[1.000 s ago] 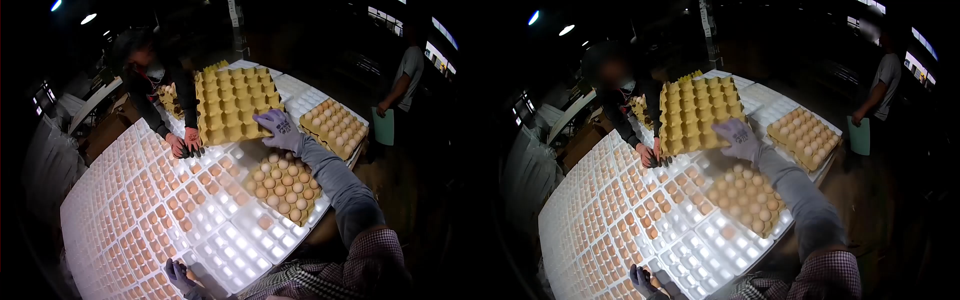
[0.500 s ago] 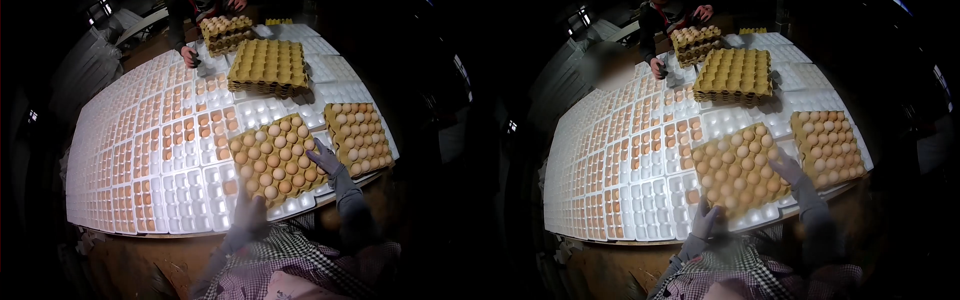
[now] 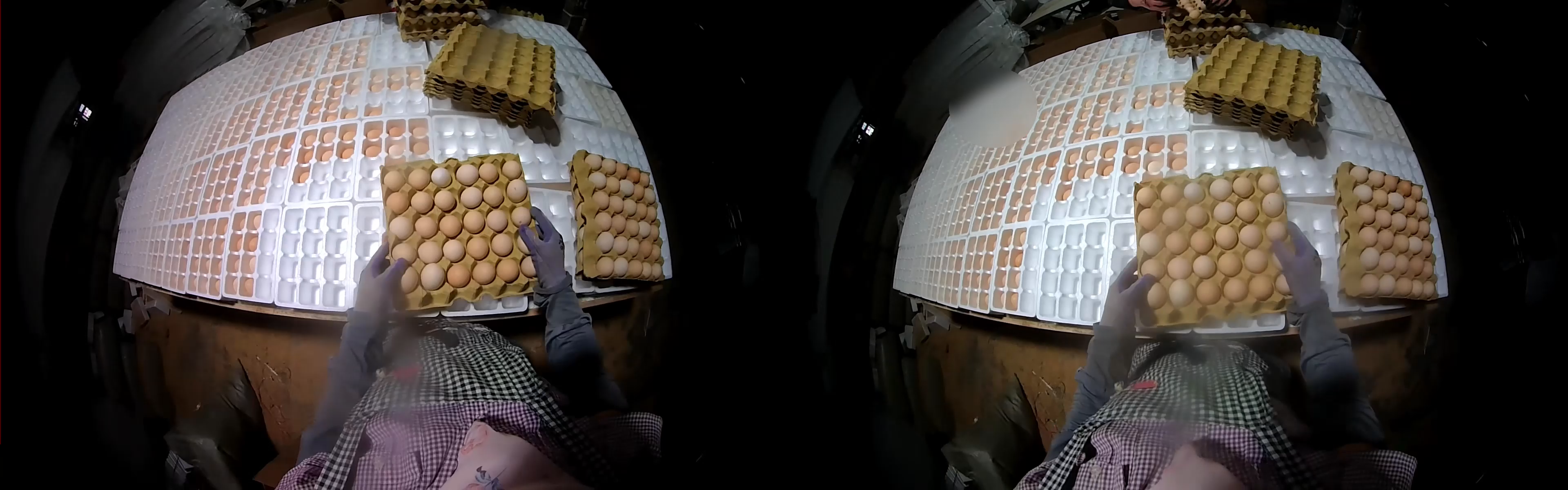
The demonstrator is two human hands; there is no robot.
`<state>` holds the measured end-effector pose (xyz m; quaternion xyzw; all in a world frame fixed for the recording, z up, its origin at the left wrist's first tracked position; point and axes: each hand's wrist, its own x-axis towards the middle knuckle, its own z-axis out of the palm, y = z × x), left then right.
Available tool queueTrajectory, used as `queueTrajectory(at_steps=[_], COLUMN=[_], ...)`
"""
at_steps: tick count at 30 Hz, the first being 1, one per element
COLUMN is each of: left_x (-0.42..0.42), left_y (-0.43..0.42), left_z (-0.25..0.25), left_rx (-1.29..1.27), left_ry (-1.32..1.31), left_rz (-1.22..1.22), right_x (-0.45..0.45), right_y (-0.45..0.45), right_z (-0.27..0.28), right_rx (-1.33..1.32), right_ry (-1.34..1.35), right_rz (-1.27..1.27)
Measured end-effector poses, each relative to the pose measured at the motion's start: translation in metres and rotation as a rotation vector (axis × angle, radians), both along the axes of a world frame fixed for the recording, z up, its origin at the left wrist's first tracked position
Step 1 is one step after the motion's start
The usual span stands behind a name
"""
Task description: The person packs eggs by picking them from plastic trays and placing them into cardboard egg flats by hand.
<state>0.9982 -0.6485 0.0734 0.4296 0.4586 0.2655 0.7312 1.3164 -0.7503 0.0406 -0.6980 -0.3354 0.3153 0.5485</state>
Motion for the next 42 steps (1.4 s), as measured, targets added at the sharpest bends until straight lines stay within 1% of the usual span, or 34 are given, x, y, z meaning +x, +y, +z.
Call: queueTrajectory(at_steps=[1,3,4,5,6,7,8,9,10,11,13,14,15,16,17,19,22,25,26,28,29,30,31,32,33,34,35,36,37,38,39,40,41,42], left_x=[-0.007,-0.022,-0.034,-0.042,-0.044,-0.053,-0.062,-0.065,-0.062,-0.068,-0.080,-0.072,-0.069,-0.070,-0.067,-0.062,-0.060,-0.063,-0.064,-0.065,-0.064,-0.064,-0.064,-0.067,-0.070,-0.073,-0.077,-0.082,-0.098,-0.115,-0.138,-0.160,-0.184,-0.210], left_y=[0.001,0.003,0.001,-0.003,-0.008,-0.001,0.006,0.015,0.016,0.018,0.031,0.025,0.024,0.023,0.022,0.019,0.020,0.017,0.019,0.018,0.016,0.015,0.015,0.015,0.016,0.016,0.013,0.004,-0.006,-0.014,-0.030,-0.045,-0.064,-0.079], left_z=[-0.022,-0.054,-0.066,-0.075,-0.080,-0.089,-0.099,-0.096,-0.091,-0.107,-0.155,-0.117,-0.121,-0.120,-0.119,-0.107,-0.104,-0.107,-0.107,-0.103,-0.100,-0.101,-0.103,-0.103,-0.103,-0.110,-0.115,-0.098,-0.084,-0.084,-0.088,-0.086,-0.086,-0.091], left_rx=[0.008,0.013,0.335,0.653,0.671,0.714,0.755,0.523,0.609,0.607,0.682,0.831,0.834,0.836,0.845,0.878,0.847,0.878,0.907,0.926,0.929,0.926,0.918,0.909,0.826,0.749,0.662,0.445,0.372,0.383,0.376,0.472,0.438,0.319], left_ry=[-0.048,-0.102,0.121,0.350,0.372,0.404,0.439,0.416,0.404,0.403,0.612,0.813,0.918,0.894,0.857,0.896,0.951,0.935,0.916,0.919,0.935,0.925,0.888,0.854,0.802,0.559,0.318,-0.031,-0.094,-0.087,-0.061,-0.093,-0.069,-0.077], left_rz=[0.037,0.094,0.037,-0.032,0.124,0.229,0.334,0.446,0.531,0.540,0.486,0.336,0.338,0.362,0.396,0.385,0.375,0.378,0.389,0.374,0.365,0.361,0.364,0.367,0.326,0.402,0.476,0.582,0.632,0.666,0.713,0.766,0.809,0.846], right_x=[-0.001,-0.005,-0.009,-0.019,-0.027,-0.031,-0.035,-0.035,-0.033,-0.028,-0.026,-0.027,-0.027,-0.027,-0.025,-0.033,-0.036,-0.027,-0.028,-0.030,-0.043,-0.068,-0.089,-0.106,-0.119,-0.143,-0.172,-0.201,-0.227,-0.254,-0.280,-0.311,-0.335,-0.355], right_y=[0.001,0.002,0.010,0.028,0.046,0.065,0.086,0.110,0.133,0.157,0.193,0.204,0.214,0.223,0.228,0.228,0.220,0.207,0.200,0.180,0.162,0.139,0.124,0.116,0.108,0.097,0.089,0.080,0.076,0.071,0.062,0.055,0.047,0.042], right_z=[-0.012,-0.039,-0.023,0.009,0.028,0.032,0.040,0.040,0.035,0.024,0.018,0.019,0.021,0.023,0.017,0.035,0.045,0.039,0.039,0.040,0.059,0.092,0.107,0.091,0.082,0.065,0.056,0.047,0.047,0.047,0.035,0.040,0.048,0.045], right_rx=[-0.091,-0.011,-0.010,0.027,0.055,0.120,0.176,0.160,0.142,0.130,-0.152,-0.232,-0.317,-0.407,-0.347,-0.419,-0.453,-0.317,-0.314,-0.146,-0.154,-0.090,-0.018,0.078,0.464,0.436,0.317,0.199,0.029,-0.142,-0.107,-0.074,-0.313,-0.458], right_ry=[-0.139,-1.222,-1.222,-1.002,-0.773,-0.608,-0.561,-0.635,-0.709,-0.767,-0.976,-1.015,-1.054,-1.012,-1.084,-1.182,-1.156,-0.932,-0.936,-0.282,-0.290,0.190,0.667,0.448,-0.422,-0.086,0.220,0.526,0.545,0.557,0.599,0.643,1.003,0.929], right_rz=[0.033,-0.117,-0.098,0.046,0.179,0.321,0.446,0.523,0.604,0.672,0.769,0.873,0.970,1.024,1.042,1.062,1.055,0.915,0.901,0.705,0.697,0.629,0.535,0.577,0.777,0.803,0.817,0.770,0.809,0.848,0.918,0.988,0.919,0.949])
